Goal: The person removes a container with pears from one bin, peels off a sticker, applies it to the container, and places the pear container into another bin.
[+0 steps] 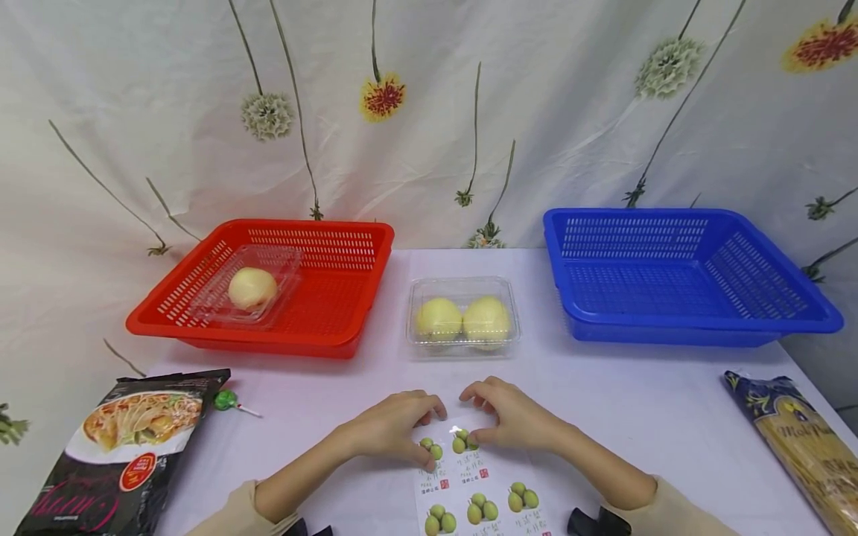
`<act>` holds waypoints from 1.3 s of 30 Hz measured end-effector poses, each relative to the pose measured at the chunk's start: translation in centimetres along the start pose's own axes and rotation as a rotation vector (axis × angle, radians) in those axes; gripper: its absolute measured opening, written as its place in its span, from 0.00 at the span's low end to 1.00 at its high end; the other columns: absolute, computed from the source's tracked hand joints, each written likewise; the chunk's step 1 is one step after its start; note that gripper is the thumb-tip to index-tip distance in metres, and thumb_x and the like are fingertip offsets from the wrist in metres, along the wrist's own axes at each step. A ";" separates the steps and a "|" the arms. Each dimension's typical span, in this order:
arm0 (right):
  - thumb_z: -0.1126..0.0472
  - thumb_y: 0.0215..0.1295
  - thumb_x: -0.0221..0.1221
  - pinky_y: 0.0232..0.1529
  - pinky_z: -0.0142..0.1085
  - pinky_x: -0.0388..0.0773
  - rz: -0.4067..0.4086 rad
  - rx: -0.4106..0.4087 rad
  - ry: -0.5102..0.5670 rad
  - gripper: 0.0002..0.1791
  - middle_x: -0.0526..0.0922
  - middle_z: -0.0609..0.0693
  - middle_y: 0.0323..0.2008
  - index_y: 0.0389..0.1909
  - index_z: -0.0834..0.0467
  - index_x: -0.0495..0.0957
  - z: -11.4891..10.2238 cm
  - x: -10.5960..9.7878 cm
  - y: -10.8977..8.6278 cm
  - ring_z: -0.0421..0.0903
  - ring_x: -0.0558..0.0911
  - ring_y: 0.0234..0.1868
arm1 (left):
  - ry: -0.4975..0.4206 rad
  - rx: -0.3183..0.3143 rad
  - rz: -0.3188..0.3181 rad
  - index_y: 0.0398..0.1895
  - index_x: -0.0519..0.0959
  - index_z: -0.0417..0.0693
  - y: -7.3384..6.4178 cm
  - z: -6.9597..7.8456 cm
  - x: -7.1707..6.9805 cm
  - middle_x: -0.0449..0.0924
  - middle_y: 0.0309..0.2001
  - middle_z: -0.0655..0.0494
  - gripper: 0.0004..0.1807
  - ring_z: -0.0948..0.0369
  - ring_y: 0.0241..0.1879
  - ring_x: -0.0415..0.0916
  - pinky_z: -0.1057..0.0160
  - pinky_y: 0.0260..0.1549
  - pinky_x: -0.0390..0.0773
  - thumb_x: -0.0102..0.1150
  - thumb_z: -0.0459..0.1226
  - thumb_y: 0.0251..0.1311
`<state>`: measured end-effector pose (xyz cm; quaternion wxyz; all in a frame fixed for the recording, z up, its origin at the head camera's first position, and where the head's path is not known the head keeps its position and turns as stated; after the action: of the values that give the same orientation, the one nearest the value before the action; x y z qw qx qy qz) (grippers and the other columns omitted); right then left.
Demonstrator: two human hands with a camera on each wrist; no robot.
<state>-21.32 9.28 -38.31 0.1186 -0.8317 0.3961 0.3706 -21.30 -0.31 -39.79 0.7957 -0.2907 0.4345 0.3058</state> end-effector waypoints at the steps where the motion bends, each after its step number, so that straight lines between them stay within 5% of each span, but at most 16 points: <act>1: 0.60 0.51 0.68 0.31 0.29 0.73 -0.016 0.005 -0.008 0.24 0.73 0.49 0.36 0.48 0.63 0.74 0.0 0.3 0.0 0.39 0.71 0.32 | 0.002 -0.002 -0.004 0.43 0.78 0.49 0.1 0.0 0.1 0.70 0.29 0.63 0.27 0.68 0.29 0.66 0.71 0.31 0.68 0.76 0.44 0.36; 13: 0.63 0.51 0.68 0.33 0.29 0.75 -0.066 0.023 -0.033 0.22 0.75 0.47 0.35 0.46 0.64 0.75 -0.5 1.1 0.3 0.39 0.72 0.34 | 0.070 -0.024 0.010 0.37 0.77 0.49 0.5 -0.1 0.4 0.68 0.27 0.64 0.25 0.68 0.28 0.65 0.71 0.29 0.67 0.79 0.43 0.33; 26: 0.65 0.50 0.68 0.31 0.28 0.76 -0.070 0.005 0.027 0.20 0.77 0.46 0.31 0.44 0.68 0.78 -0.9 1.6 0.5 0.36 0.74 0.31 | -0.002 -0.062 0.046 0.35 0.77 0.45 0.6 -0.5 0.2 0.69 0.25 0.63 0.25 0.67 0.27 0.65 0.70 0.28 0.67 0.79 0.40 0.31; 33: 0.65 0.51 0.68 0.31 0.28 0.76 -0.071 -0.008 0.030 0.21 0.75 0.45 0.31 0.46 0.67 0.77 -0.9 1.6 0.2 0.35 0.73 0.31 | -0.187 -0.016 0.027 0.20 0.75 0.44 1.3 -0.6 0.0 0.61 0.15 0.63 0.15 0.69 0.21 0.58 0.72 0.21 0.59 0.76 0.34 0.35; 39: 0.66 0.56 0.64 0.26 0.27 0.68 0.038 -0.011 -0.034 0.14 0.71 0.41 0.25 0.43 0.66 0.81 -0.7 0.1 0.4 0.33 0.66 0.26 | -0.506 0.011 -0.052 0.26 0.79 0.39 2.1 -0.8 0.2 0.78 0.20 0.56 0.08 0.69 0.25 0.69 0.71 0.32 0.68 0.70 0.28 0.42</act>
<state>-21.19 8.63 -37.86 0.1138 -0.8181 0.4077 0.3892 -23.14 0.49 -40.74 0.8882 -0.2118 0.2156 0.3460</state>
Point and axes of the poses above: each hand's wrist, its own y-axis towards the middle knuckle, its own x-axis out of the palm, z = x × y, the point moved 10 cm from there along y, towards the middle knuckle
